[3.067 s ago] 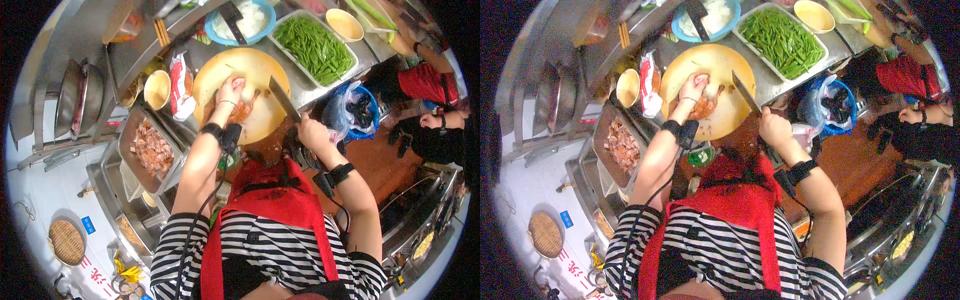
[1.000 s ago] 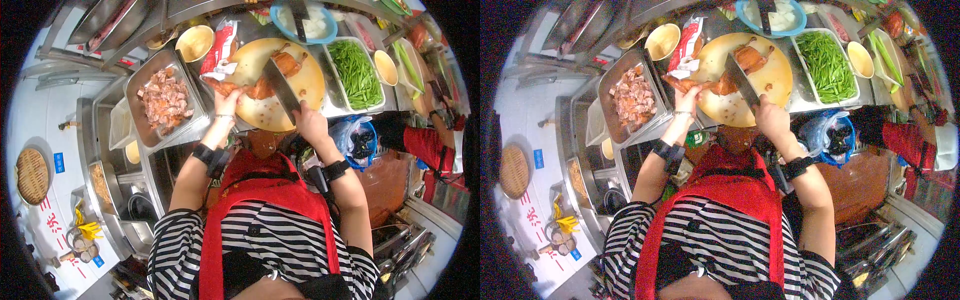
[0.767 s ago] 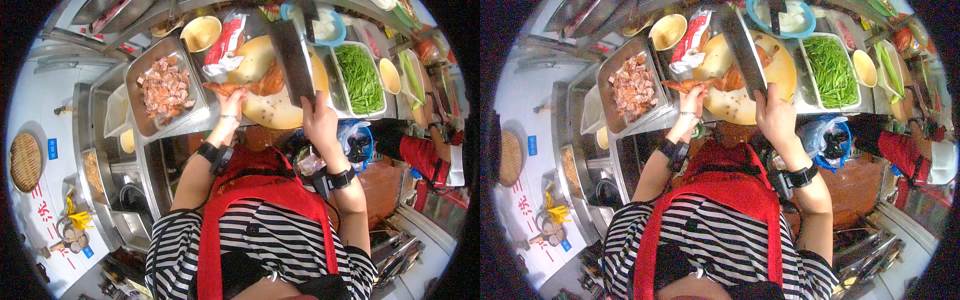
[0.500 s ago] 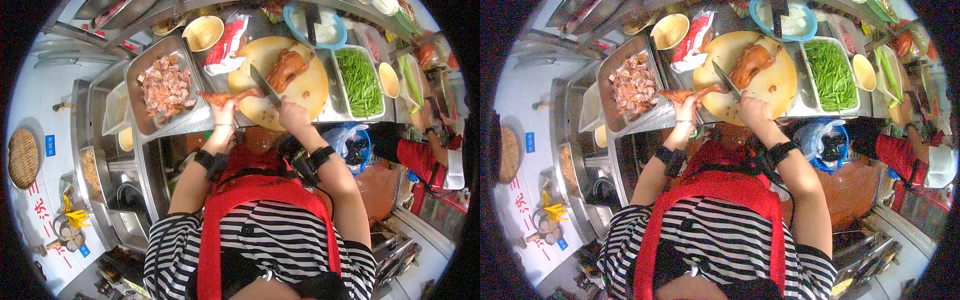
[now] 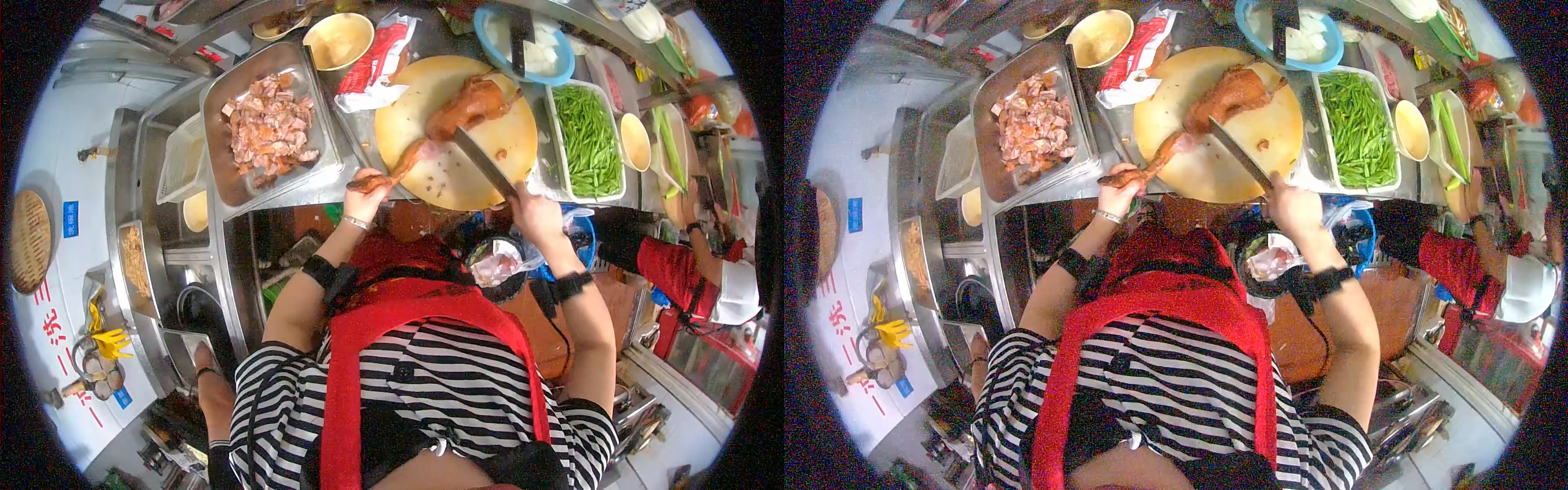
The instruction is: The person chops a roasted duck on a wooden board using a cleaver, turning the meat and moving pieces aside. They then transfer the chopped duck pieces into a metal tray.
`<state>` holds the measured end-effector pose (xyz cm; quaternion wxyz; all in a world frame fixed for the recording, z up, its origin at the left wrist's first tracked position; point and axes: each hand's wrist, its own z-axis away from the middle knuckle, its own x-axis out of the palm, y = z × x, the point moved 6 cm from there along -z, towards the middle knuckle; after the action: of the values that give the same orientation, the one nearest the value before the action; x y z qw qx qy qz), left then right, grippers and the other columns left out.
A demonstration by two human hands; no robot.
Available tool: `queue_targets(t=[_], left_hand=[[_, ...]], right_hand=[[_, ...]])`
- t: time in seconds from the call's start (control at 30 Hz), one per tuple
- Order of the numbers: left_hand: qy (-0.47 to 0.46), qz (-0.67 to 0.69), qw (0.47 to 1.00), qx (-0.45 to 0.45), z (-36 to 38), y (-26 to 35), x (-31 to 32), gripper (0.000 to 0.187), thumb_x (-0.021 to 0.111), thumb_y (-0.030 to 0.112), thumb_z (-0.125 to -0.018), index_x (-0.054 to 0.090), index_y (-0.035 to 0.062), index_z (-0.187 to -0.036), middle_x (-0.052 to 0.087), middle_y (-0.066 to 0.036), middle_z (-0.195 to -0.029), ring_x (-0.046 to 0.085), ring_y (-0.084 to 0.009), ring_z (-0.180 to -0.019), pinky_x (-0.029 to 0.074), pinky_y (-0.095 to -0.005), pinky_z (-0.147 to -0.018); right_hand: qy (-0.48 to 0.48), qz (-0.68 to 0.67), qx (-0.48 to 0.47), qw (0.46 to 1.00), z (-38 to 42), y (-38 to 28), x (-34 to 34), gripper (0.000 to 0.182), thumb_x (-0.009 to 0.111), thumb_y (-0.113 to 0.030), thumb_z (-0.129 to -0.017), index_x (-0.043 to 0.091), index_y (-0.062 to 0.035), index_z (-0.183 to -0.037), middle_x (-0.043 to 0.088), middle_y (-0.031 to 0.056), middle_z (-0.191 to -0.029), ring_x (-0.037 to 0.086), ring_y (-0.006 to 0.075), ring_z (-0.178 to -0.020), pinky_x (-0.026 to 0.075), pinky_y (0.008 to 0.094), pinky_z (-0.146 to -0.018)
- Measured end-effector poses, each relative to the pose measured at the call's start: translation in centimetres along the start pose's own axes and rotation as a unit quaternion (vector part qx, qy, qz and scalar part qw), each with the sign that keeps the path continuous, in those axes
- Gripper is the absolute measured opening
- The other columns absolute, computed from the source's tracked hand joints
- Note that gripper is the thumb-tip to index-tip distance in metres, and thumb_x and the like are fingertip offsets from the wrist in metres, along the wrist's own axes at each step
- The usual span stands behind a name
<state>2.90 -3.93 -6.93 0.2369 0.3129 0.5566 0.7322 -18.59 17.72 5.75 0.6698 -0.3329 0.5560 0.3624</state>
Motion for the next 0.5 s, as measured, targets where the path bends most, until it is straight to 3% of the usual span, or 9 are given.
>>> queue_targets(t=[0.07,0.2,0.3,0.4,0.5], left_hand=[[0.005,-0.009,1.000,0.004,0.2,-0.2,0.2,0.034,0.056,0.000,-0.075,0.042,0.0022,-0.106,0.058,-0.011,-0.086,0.058,-0.0171,-0.067,0.051,-0.0288,-0.059],[0.075,0.011,0.993,-0.090,0.7,2.3,1.0,0.034,0.057,0.006,-0.074,0.044,0.0017,-0.105,0.058,-0.012,-0.086,0.056,-0.0168,-0.061,0.048,-0.0280,-0.053],[0.021,0.155,0.956,-0.250,0.8,1.0,1.2,0.035,0.058,0.017,-0.073,0.049,0.0022,-0.103,0.060,-0.011,-0.083,0.057,-0.0163,-0.063,0.049,-0.0260,-0.054],[0.052,0.244,0.928,-0.278,2.5,1.1,0.7,0.035,0.056,0.023,-0.074,0.051,0.0042,-0.104,0.061,-0.010,-0.083,0.056,-0.0142,-0.064,0.049,-0.0262,-0.059],[0.025,0.218,0.933,-0.285,4.4,2.6,-0.2,0.035,0.054,0.023,-0.075,0.051,0.0052,-0.105,0.060,-0.009,-0.083,0.056,-0.0142,-0.066,0.048,-0.0263,-0.061]], right_hand=[[-0.002,-0.005,0.035,0.999,-2.6,-1.1,0.9,0.023,0.046,-0.029,-0.082,0.046,-0.0085,-0.093,0.058,0.0151,-0.056,0.059,0.0326,-0.053,0.046,0.0440,-0.047],[0.029,-0.039,0.052,0.997,-4.6,-2.6,1.5,0.018,0.046,-0.025,-0.081,0.045,-0.0092,-0.090,0.060,0.0161,-0.062,0.061,0.0329,-0.057,0.049,0.0438,-0.053],[0.011,-0.043,0.065,0.997,-4.4,-2.5,1.4,0.018,0.045,-0.024,-0.081,0.045,-0.0088,-0.091,0.060,0.0174,-0.063,0.061,0.0327,-0.060,0.049,0.0428,-0.054],[-0.011,-0.031,0.055,0.998,-5.1,-2.6,2.4,0.018,0.046,-0.023,-0.081,0.045,-0.0084,-0.092,0.061,0.0175,-0.066,0.062,0.0323,-0.062,0.049,0.0423,-0.055],[-0.017,-0.024,0.038,0.999,-5.6,-3.0,2.3,0.019,0.046,-0.023,-0.081,0.046,-0.0079,-0.093,0.061,0.0169,-0.068,0.062,0.0318,-0.064,0.049,0.0415,-0.055]])
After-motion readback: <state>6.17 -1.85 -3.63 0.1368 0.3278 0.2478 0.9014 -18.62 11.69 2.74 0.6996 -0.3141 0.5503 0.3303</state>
